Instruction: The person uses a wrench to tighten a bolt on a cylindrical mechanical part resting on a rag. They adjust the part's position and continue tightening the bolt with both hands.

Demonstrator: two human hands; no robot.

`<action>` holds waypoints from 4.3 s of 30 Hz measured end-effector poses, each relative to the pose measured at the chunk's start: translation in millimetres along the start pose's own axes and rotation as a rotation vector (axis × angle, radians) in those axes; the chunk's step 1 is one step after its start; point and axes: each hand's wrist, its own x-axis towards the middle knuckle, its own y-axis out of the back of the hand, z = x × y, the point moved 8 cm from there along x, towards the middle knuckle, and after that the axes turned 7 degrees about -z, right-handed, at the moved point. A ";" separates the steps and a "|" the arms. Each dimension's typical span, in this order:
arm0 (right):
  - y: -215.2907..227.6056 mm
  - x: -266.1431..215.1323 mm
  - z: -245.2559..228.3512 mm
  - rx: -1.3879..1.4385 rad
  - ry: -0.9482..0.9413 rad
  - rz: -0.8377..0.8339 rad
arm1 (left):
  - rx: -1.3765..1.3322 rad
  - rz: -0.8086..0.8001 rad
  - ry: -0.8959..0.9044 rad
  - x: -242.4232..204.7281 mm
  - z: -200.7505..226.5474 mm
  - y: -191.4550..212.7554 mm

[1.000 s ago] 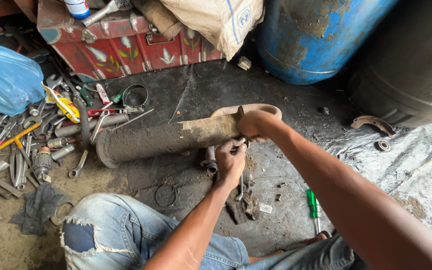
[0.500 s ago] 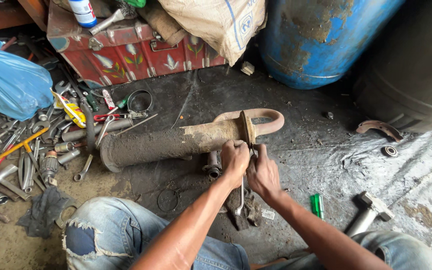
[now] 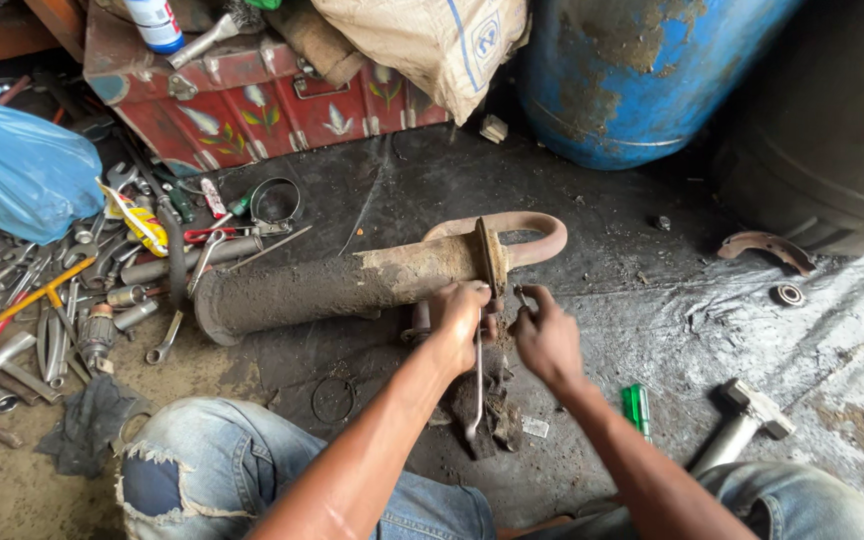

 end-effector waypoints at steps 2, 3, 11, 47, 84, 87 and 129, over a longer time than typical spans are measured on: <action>10.1 9.8 -8.1 0.016 0.027 -0.070 | 0.115 0.049 -0.145 -10.5 2.5 9.1; 9.7 12.5 -6.3 0.016 -0.071 -0.160 | 0.123 0.064 -0.187 -11.1 2.1 11.1; 39.9 25.6 -62.8 -0.107 -0.174 -0.441 | 0.072 0.126 -0.339 -6.5 -5.3 13.2; 15.2 78.6 -81.2 -0.654 -0.345 -0.627 | 0.074 -0.048 -0.357 -11.2 7.1 8.7; -4.1 -4.8 -32.4 0.182 -0.118 0.072 | -0.049 0.092 0.010 -17.4 26.7 -11.3; -14.6 -4.9 -23.4 0.237 0.029 0.131 | -0.087 0.074 0.077 -15.5 23.6 -13.0; 16.1 -3.4 -82.4 -0.599 0.048 -0.044 | 0.435 0.155 -0.279 -8.6 11.9 12.5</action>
